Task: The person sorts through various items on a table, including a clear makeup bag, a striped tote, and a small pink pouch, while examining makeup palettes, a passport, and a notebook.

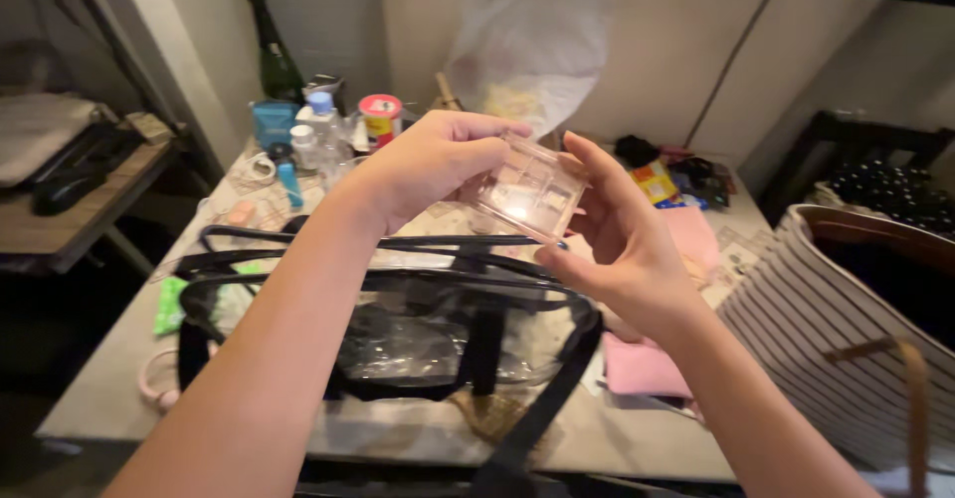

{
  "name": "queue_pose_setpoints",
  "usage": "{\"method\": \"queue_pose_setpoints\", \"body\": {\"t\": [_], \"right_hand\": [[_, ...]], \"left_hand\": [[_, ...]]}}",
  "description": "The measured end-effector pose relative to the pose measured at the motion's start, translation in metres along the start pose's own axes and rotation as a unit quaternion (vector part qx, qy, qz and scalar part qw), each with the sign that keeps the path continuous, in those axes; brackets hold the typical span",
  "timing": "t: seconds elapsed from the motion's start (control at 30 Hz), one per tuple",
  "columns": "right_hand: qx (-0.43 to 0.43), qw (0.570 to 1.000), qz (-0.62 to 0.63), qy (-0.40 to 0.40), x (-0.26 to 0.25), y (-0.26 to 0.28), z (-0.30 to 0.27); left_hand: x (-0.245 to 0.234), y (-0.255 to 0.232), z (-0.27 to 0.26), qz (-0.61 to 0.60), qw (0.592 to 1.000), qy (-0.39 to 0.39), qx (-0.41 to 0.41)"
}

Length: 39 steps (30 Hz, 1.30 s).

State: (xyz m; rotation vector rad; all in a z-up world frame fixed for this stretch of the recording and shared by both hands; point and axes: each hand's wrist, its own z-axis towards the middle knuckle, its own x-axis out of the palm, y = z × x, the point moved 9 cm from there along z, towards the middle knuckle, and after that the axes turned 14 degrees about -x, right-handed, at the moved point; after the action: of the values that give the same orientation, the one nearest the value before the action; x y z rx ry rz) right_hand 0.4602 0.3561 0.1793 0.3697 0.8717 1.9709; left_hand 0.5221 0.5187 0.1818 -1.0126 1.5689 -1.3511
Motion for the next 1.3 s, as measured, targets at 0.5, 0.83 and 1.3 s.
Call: {"method": "queue_pose_setpoints", "body": {"t": [0.5, 0.83, 1.3], "right_hand": [[-0.033, 0.977, -0.117, -0.178, -0.108, 0.021, -0.054], [-0.070, 0.969, -0.139, -0.190, -0.100, 0.026, -0.069], [-0.103, 0.970, -0.071, -0.209, -0.083, 0.026, -0.062]], "left_hand": [[0.120, -0.028, 0.026, 0.245, 0.956, -0.158, 0.028], [0.151, -0.051, -0.004, 0.366, 0.897, -0.219, 0.116], [0.136, -0.053, -0.013, 0.420, 0.870, -0.247, 0.080]]}}
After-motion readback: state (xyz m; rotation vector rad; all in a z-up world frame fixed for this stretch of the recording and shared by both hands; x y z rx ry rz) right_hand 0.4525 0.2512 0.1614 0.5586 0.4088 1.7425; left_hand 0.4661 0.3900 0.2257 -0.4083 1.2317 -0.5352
